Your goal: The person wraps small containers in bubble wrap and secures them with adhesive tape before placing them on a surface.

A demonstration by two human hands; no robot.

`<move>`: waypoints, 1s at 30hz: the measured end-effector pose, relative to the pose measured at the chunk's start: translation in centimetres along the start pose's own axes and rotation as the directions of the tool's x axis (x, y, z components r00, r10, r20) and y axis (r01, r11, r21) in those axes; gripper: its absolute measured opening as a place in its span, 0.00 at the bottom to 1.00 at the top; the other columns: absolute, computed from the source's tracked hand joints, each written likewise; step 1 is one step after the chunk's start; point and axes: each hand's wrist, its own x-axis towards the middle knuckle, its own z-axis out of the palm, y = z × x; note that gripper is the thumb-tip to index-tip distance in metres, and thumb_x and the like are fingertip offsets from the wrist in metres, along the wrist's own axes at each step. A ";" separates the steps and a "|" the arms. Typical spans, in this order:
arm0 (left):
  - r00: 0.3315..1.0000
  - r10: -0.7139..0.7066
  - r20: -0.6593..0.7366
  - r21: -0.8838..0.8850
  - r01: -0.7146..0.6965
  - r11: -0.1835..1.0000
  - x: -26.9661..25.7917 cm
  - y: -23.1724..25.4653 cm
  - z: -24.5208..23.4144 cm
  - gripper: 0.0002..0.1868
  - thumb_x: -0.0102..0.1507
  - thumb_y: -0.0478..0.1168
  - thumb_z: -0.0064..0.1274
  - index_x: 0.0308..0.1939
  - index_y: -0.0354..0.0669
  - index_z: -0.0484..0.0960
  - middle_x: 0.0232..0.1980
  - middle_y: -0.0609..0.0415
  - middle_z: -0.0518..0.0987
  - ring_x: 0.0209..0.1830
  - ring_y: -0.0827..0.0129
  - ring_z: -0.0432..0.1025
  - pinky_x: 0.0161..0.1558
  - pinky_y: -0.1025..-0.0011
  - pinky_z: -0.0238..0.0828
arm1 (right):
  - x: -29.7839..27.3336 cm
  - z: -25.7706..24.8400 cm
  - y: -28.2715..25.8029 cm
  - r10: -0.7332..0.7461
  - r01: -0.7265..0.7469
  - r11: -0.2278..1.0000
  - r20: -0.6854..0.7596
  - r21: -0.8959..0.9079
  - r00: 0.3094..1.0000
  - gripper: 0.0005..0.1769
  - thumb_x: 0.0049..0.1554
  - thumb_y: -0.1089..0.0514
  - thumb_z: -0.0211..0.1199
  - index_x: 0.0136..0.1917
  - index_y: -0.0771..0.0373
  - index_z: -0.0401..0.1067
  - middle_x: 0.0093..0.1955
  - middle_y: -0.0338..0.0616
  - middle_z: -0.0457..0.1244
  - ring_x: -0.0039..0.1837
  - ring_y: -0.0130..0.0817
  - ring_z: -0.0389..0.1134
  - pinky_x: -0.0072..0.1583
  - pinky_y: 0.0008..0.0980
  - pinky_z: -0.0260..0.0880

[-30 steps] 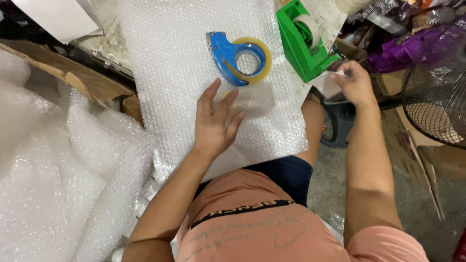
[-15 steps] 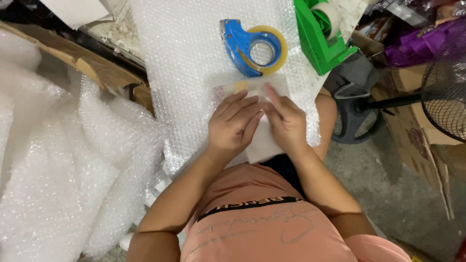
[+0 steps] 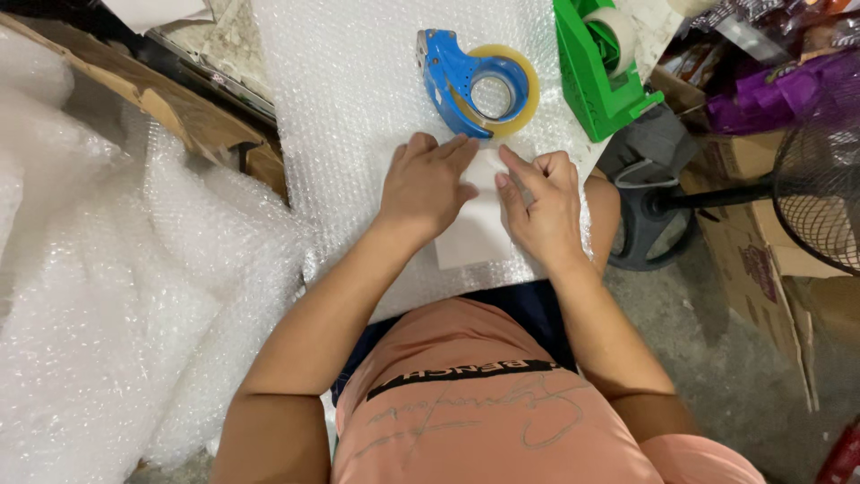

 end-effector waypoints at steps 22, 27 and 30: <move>0.992 0.127 -0.022 -0.115 -0.129 0.985 -1.4 3.4 2.0 0.37 0.69 0.55 0.51 0.75 0.34 0.62 0.68 0.35 0.72 0.62 0.43 0.70 0.62 0.52 0.67 | 2.0 -3.6 4.1 0.181 -0.311 0.766 0.276 0.562 0.944 0.36 0.56 0.64 0.71 0.76 0.61 0.63 0.43 0.37 0.61 0.44 0.22 0.61 0.45 0.23 0.61; 0.937 0.302 -0.176 0.155 -0.276 0.948 -3.8 1.7 3.8 0.43 0.66 0.51 0.58 0.78 0.39 0.56 0.78 0.40 0.64 0.70 0.46 0.67 0.69 0.49 0.63 | 1.8 -2.5 11.6 0.463 -0.489 0.741 0.177 0.460 0.869 0.14 0.61 0.60 0.66 0.60 0.63 0.74 0.40 0.33 0.66 0.37 0.21 0.64 0.40 0.24 0.65; 0.953 0.302 -0.022 0.091 -0.298 0.950 -4.9 1.4 3.1 0.50 0.53 0.53 0.63 0.73 0.40 0.58 0.75 0.37 0.63 0.70 0.43 0.63 0.65 0.41 0.56 | 4.3 -5.8 18.8 0.207 -0.142 0.967 -0.328 0.211 0.922 0.09 0.73 0.57 0.68 0.57 0.66 0.76 0.48 0.38 0.69 0.48 0.25 0.67 0.53 0.28 0.71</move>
